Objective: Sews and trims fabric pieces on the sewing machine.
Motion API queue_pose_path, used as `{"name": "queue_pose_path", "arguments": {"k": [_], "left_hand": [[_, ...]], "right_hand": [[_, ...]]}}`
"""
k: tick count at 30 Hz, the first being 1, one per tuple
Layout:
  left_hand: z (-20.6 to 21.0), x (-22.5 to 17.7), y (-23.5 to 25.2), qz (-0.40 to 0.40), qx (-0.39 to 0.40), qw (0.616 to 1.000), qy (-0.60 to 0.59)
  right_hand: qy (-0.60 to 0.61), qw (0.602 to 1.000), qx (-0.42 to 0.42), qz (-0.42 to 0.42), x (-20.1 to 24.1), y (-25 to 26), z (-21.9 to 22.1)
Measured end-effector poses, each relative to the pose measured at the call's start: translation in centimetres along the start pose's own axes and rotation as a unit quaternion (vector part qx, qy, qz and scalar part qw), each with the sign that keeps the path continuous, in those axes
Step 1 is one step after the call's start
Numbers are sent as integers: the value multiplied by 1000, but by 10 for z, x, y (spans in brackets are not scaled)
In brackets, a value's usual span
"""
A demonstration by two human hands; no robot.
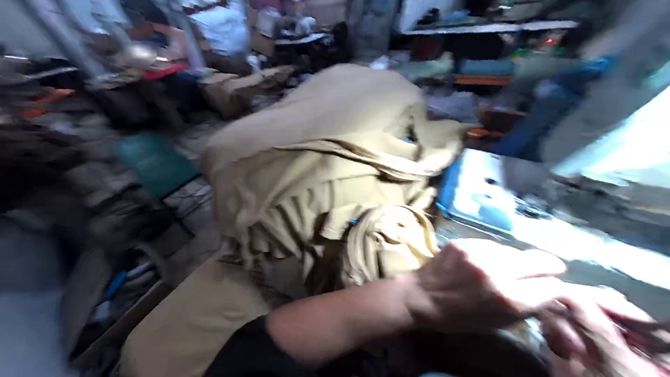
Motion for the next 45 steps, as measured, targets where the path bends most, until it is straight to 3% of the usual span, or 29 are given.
{"name": "queue_pose_path", "arguments": {"k": [5,13,18,26,34,41,45], "left_hand": [[12,8,-13,-5,16,1000,-16],[27,30,-22,-76,31,993,-88],[31,42,-26,-167,-14,974,-155],[35,43,-23,-207,-39,961,-180],[35,41,-22,-195,-28,963,-182],[33,44,-20,-214,-33,960,-179],[37,69,-7,-265,-39,955,-130]], "right_hand": [[-47,998,5,-46,-7,7,1],[-12,998,-63,-16,-23,7,-13],[-25,995,35,85,-43,3,-14],[206,972,38,111,-46,-2,1],[219,969,30,109,-48,0,6],[212,972,-45,93,-45,3,-10],[146,985,-88,20,-54,6,-33]]}}
Point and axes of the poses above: each hand's wrist, its own y-axis towards the middle knuckle, its own z-axis out of the palm, x = y × z, the point moved 8 cm from there along y, towards the middle knuckle, and after that the axes turned 6 degrees about -x, right-handed, at the moved point
